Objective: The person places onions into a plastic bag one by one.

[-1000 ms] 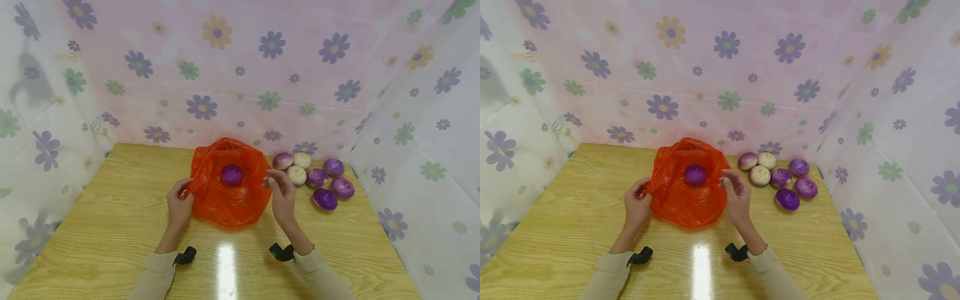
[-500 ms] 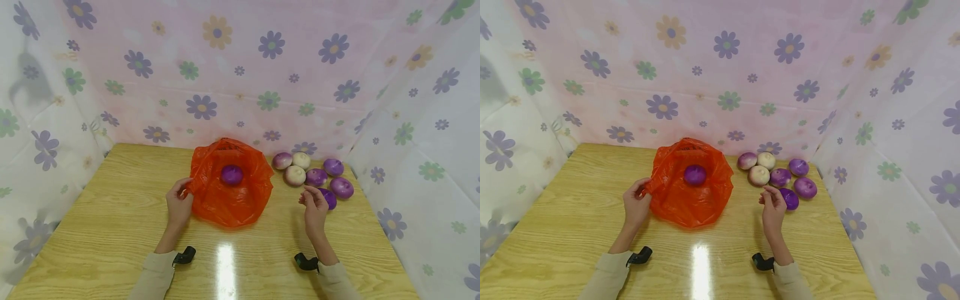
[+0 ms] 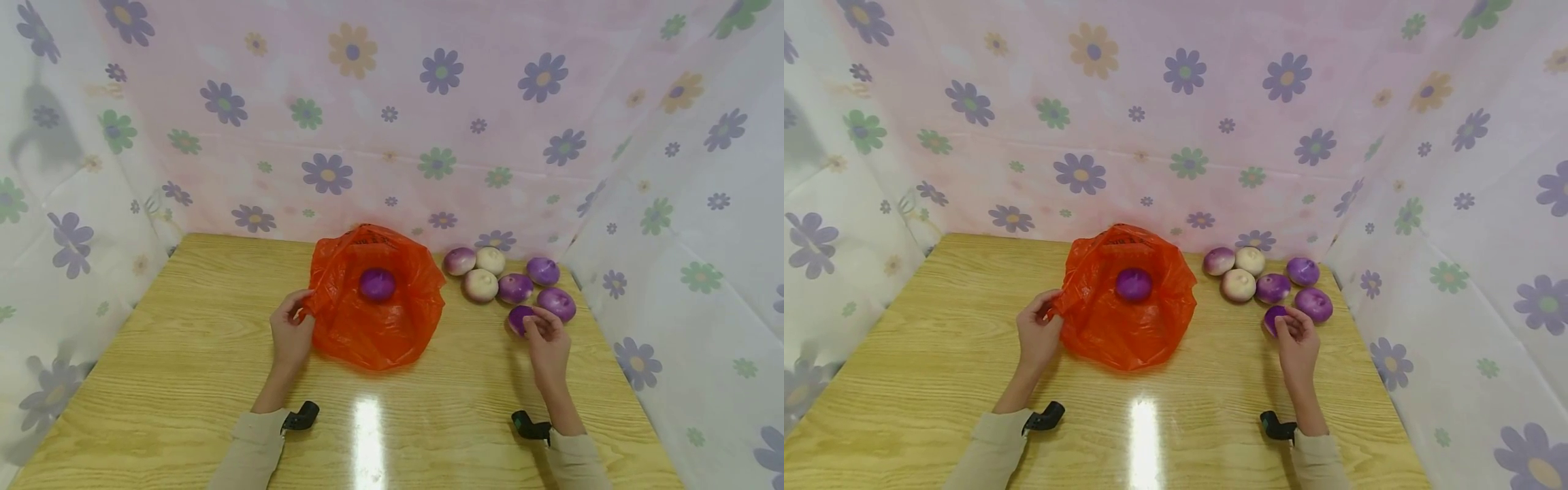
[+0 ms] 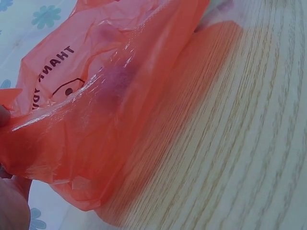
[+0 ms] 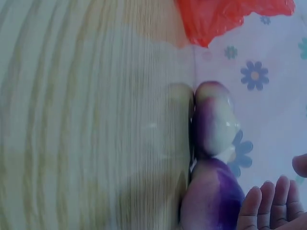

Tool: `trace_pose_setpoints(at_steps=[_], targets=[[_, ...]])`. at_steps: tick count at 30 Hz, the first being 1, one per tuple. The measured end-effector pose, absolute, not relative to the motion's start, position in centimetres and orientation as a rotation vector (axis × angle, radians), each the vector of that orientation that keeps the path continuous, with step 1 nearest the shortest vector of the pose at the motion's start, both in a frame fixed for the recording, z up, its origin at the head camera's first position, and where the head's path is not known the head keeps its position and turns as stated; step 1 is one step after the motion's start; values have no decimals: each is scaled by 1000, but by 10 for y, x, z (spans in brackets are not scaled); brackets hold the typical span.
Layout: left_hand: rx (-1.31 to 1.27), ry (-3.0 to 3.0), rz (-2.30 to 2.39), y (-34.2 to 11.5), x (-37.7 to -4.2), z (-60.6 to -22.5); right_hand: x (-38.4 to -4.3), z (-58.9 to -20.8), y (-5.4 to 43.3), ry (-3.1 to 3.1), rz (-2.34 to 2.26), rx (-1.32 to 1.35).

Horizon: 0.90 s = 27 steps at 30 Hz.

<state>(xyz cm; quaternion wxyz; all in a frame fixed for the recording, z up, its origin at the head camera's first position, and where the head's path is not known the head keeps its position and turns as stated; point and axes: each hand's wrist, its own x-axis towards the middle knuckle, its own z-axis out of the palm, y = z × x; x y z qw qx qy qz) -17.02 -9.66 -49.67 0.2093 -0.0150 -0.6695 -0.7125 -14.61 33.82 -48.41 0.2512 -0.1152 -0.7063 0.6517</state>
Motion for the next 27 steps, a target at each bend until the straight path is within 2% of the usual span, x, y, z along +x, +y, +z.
trace_pose_setpoints(at_steps=[18, 27], targets=[[-78, -1848, -1960, -98, -171, -500, -154, -482, 372, -2231, 1423, -502], [-83, -1853, -1960, -98, -171, -499, -157, -485, 388, -2620, 1397, -466]])
